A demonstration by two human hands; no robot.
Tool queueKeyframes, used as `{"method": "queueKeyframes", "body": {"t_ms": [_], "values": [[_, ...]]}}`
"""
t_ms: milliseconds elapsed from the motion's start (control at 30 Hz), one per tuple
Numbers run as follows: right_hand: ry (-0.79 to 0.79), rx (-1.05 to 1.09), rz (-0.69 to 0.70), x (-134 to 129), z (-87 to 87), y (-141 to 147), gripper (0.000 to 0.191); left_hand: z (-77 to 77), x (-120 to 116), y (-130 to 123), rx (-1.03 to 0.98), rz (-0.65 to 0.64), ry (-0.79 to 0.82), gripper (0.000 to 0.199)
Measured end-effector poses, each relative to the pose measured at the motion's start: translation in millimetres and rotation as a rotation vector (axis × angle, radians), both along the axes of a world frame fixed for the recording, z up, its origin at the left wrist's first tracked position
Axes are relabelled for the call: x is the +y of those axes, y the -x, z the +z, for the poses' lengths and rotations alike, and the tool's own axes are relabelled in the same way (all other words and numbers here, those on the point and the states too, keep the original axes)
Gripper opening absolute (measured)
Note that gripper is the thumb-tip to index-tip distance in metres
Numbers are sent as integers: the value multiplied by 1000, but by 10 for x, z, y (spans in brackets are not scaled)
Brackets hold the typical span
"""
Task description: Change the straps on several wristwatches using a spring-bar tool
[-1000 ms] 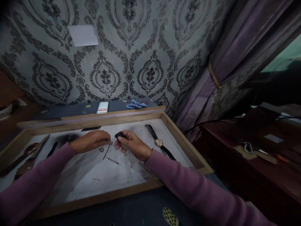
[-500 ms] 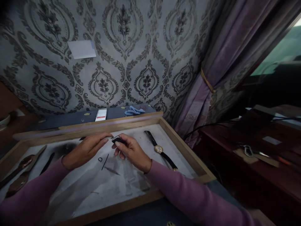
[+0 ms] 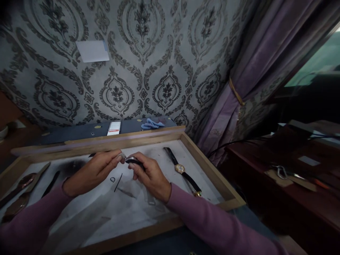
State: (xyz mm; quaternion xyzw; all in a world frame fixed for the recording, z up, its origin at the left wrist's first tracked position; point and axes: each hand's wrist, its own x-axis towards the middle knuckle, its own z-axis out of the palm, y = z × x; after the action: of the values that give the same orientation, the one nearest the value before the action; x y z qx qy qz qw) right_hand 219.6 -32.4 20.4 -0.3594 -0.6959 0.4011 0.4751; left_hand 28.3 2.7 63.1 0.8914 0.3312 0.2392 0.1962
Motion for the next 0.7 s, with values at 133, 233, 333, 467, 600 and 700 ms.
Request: {"method": "queueKeyframes", "body": {"t_ms": [133, 233, 333, 467, 600, 700], "values": [[-108, -42, -56, -20, -1, 1, 19, 15, -68, -31, 33, 9, -87, 27], [-117, -57, -98, -32, -11, 1, 21, 19, -104, -42, 56, 24, -138, 27], [-141, -66, -126, -37, -14, 1, 23, 9, -121, -45, 90, 54, -192, 27], [-174, -85, -162, -40, -10, 1, 23, -11, -137, -53, 141, 94, -283, 25], [-202, -116, -201, -47, -18, 2, 22, -24, -170, -81, 179, 143, -362, 24], [-234, -144, -209, -54, -33, 6, 22, -41, -197, -112, 231, 187, -407, 21]]}}
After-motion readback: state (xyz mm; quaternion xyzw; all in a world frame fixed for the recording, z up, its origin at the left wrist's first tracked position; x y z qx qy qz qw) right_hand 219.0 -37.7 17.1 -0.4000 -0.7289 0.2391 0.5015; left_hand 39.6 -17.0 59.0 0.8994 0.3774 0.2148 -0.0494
